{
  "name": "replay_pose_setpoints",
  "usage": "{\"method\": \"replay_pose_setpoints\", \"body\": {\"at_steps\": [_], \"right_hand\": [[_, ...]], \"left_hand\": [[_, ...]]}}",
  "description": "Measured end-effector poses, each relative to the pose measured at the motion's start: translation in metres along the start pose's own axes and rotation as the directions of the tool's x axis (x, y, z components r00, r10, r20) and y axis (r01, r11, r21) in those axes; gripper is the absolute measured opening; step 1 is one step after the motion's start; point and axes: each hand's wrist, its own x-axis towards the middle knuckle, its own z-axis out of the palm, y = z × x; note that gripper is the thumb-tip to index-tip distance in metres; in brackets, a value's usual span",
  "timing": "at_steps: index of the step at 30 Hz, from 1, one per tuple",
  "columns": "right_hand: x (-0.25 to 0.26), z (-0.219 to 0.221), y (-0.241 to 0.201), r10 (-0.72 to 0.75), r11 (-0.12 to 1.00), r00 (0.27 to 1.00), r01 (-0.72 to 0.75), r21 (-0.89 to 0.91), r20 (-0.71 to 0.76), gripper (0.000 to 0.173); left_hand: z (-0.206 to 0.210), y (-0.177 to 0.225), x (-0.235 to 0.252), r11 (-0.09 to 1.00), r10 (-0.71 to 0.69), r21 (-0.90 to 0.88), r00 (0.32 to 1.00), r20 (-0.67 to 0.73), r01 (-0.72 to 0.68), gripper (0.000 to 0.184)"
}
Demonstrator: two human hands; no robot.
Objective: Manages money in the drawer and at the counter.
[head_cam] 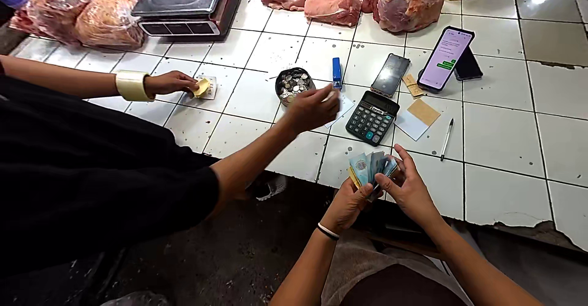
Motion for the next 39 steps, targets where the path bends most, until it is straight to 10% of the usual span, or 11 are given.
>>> {"method": "replay_pose_setpoints", "body": {"at_steps": [18, 23, 34, 39], "right_hand": [[-0.011, -0.013, -0.011, -0.077, 0.996, 0.997, 0.076, 0.050, 0.012, 0.088], [-0.020, -0.001, 0.005, -0.205, 0.974, 0.977, 0.198, -0.110, -0.057, 0.086], [-0.040, -0.012, 0.055, -0.644, 0.557, 0.716, 0.680, -0.476, 0.270, 0.067], [-0.039, -0.020, 0.038, -0.525, 0.795, 0.847, 0.523, -0.309, 0.083, 0.082]], "left_hand": [[0.023, 0.001, 0.001, 0.997, 0.049, 0.065, 0.998, -0.026, -0.047, 0.050], [0.040, -0.006, 0.002, 1.000, 0.019, 0.008, 0.969, -0.246, -0.017, 0.028], [0.034, 0.005, 0.017, 0.979, 0.049, -0.172, 0.941, -0.336, -0.112, 0.024], [0.039, 0.007, 0.005, 0.970, 0.221, 0.162, 0.930, -0.292, -0.180, 0.014]]}}
